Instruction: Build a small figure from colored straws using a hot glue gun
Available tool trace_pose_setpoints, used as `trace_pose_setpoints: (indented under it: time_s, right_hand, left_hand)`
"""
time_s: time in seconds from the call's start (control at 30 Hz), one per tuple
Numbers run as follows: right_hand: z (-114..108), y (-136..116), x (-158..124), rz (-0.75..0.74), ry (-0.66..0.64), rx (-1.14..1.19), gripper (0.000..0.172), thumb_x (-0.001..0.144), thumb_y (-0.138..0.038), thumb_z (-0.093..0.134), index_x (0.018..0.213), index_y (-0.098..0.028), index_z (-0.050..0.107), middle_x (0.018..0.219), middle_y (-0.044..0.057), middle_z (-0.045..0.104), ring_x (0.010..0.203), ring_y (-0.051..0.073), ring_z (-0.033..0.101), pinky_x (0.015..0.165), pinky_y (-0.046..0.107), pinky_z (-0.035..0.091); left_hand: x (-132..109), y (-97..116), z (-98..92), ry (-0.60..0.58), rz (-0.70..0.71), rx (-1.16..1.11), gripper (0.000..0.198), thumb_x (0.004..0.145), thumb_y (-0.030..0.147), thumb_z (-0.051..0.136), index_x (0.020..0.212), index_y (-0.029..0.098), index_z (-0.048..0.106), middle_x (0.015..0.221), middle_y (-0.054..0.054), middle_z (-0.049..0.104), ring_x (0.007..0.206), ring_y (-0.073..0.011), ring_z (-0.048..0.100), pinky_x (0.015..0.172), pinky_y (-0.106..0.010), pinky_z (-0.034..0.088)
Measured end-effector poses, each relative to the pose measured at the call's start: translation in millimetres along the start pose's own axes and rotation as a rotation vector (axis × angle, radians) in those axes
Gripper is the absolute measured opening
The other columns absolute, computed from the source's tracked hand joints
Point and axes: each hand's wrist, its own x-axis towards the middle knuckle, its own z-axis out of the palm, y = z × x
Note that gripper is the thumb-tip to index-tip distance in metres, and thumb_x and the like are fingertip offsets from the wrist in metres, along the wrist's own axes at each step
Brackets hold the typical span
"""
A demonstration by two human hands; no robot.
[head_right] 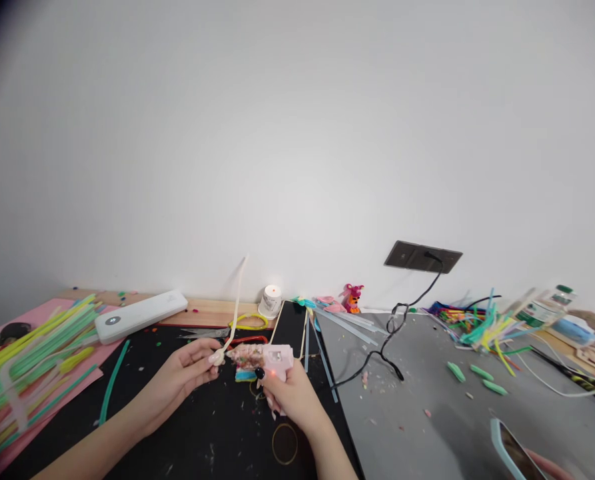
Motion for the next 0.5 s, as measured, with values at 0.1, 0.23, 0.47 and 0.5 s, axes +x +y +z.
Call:
trace_pose_setpoints:
  time_s: [0.1,0.23,0.47,0.5]
  right_hand:
    - [0.6,-0.4,-0.1,0.000,0.015,0.008,0.029,0.074,-0.040,0.067,0.068,-0.020,0.047,0.043,-0.010,0.043,0.033,0.005,0.034,0.031,0.016,0.027]
    - [-0.3,1.7,0.8,-0.007,0.014,0.000,0.032,0.075,-0.042,0.067,0.066,-0.019,0.047,0.043,-0.009,0.042,0.033,0.005,0.034,0.031,0.016,0.025]
    - [-2.7,6.9,3.0,-0.036,0.021,-0.017,0.038,0.074,-0.049,0.068,0.063,-0.020,0.047,0.043,-0.008,0.043,0.033,0.005,0.034,0.032,0.017,0.025]
    - [-2.7,7.0,3.1,-0.040,0.021,-0.019,0.038,0.074,-0.048,0.068,0.062,-0.020,0.047,0.043,-0.008,0.042,0.033,0.005,0.034,0.032,0.018,0.025]
  left_hand:
    - [-0.9,0.6,1.2,-0.008,-0.010,0.005,0.026,0.068,0.032,0.081,0.088,0.019,0.069,0.075,0.002,0.065,0.068,-0.0105,0.057,0.072,-0.025,0.048]
    - [-0.1,1.6,2.5,-0.019,-0.023,0.012,0.025,0.068,0.031,0.081,0.087,0.018,0.070,0.070,0.003,0.063,0.066,-0.0101,0.056,0.070,-0.024,0.048]
    - [0.4,-0.2,1.5,-0.020,-0.034,0.011,0.026,0.067,0.030,0.081,0.087,0.019,0.070,0.071,0.002,0.063,0.066,-0.0106,0.057,0.070,-0.024,0.048]
    - [0.2,-0.5,1.3,-0.021,-0.034,0.010,0.026,0.067,0.030,0.081,0.087,0.019,0.070,0.071,0.002,0.064,0.066,-0.0107,0.057,0.070,-0.024,0.049]
